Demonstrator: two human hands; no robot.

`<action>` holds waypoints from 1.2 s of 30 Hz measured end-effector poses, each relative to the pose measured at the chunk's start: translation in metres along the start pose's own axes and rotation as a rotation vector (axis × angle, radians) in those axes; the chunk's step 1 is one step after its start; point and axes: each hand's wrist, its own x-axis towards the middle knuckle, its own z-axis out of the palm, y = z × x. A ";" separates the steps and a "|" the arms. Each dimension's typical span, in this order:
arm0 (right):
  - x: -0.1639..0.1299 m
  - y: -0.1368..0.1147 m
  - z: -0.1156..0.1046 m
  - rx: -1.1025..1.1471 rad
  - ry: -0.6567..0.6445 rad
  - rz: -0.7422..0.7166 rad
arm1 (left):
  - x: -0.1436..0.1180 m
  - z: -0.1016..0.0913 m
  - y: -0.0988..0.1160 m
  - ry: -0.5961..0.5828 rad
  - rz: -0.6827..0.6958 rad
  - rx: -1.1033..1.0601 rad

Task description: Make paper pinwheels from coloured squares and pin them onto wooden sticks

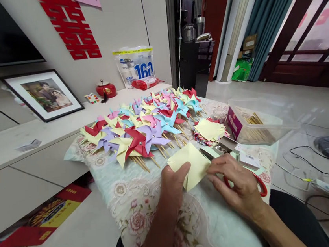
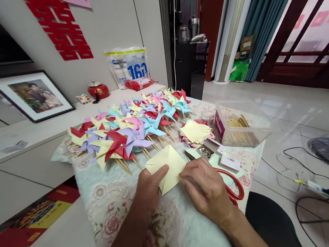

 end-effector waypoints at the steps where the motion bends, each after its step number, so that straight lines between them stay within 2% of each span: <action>1: 0.000 -0.003 0.002 -0.012 -0.060 -0.027 | 0.000 0.000 0.001 0.005 0.016 0.002; 5: 0.000 -0.010 0.011 -0.130 -0.238 -0.086 | 0.000 -0.001 0.001 -0.012 0.048 0.020; 9: -0.001 -0.011 0.016 -0.232 -0.280 -0.102 | 0.000 0.000 0.000 -0.049 0.065 0.052; 13: -0.001 -0.011 0.019 -0.264 -0.266 -0.104 | -0.001 0.002 0.001 -0.033 0.078 0.117; 22: 0.001 -0.013 0.016 -0.176 -0.235 -0.009 | -0.006 0.004 0.002 -0.116 0.087 0.136; 30: 0.001 -0.011 0.016 -0.132 -0.192 0.155 | -0.006 0.002 -0.002 -0.185 0.101 0.153; 36: 0.000 -0.008 0.019 -0.096 -0.167 0.289 | -0.007 0.005 0.000 -0.134 0.090 0.274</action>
